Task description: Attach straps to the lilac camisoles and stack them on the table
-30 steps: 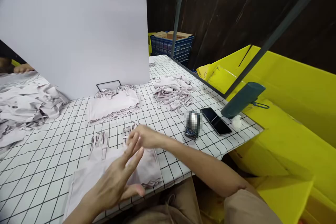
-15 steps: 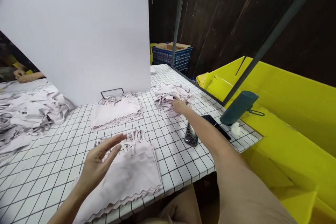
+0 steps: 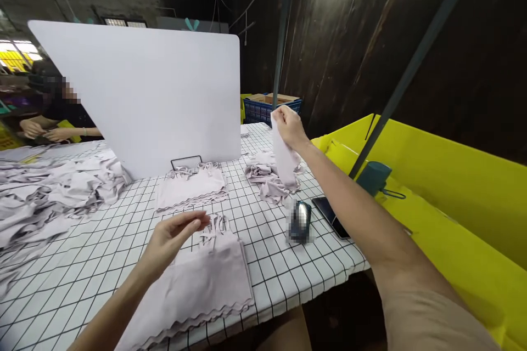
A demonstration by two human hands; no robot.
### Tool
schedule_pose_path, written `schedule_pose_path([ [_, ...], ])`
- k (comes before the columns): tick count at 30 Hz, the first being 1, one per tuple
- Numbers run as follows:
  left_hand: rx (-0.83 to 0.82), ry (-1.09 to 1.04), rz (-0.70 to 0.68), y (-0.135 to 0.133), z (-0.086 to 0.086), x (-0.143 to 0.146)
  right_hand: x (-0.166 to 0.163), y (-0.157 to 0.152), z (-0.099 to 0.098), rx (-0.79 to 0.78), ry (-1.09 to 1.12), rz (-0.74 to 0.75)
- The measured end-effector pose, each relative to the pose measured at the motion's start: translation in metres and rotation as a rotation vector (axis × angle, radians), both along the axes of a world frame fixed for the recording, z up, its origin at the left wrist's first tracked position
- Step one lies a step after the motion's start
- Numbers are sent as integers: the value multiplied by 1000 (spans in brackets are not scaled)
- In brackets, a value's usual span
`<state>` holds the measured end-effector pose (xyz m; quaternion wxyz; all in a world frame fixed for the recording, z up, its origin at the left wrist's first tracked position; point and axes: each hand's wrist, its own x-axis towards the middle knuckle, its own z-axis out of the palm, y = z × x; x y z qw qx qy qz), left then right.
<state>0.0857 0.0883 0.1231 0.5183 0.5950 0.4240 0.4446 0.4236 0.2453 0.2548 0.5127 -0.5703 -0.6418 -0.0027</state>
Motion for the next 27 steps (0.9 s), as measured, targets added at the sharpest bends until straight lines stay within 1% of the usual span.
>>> schedule_pose_path([
  [2,15,-71,-70,4,20,20,-24,-17,13,-28,208,173],
  [3,41,-90,-92,7,30,30,-37,-26,18,-77,313,266],
  [5,126,-78,-106,12,44,47,-63,-44,22,-187,454,414],
  [7,231,-30,-58,17,50,59,-85,-60,22,-246,518,522],
  [10,362,43,77,23,45,65,-111,-78,20,-269,558,643],
  [13,396,-29,187,24,39,52,-123,-86,18,-293,575,717],
  [15,359,-132,229,22,42,35,-127,-87,15,-328,585,780],
  [18,259,-268,267,17,57,8,-134,-87,4,-377,554,865],
  [21,164,-341,270,11,75,-11,-145,-90,-9,-363,532,858],
  [23,140,-334,254,6,80,-16,-154,-94,-15,-356,584,865],
  [24,150,-307,238,4,80,-17,-159,-97,-15,-366,616,887],
  [27,243,-171,201,-4,71,-12,-174,-105,-10,-412,619,986],
])
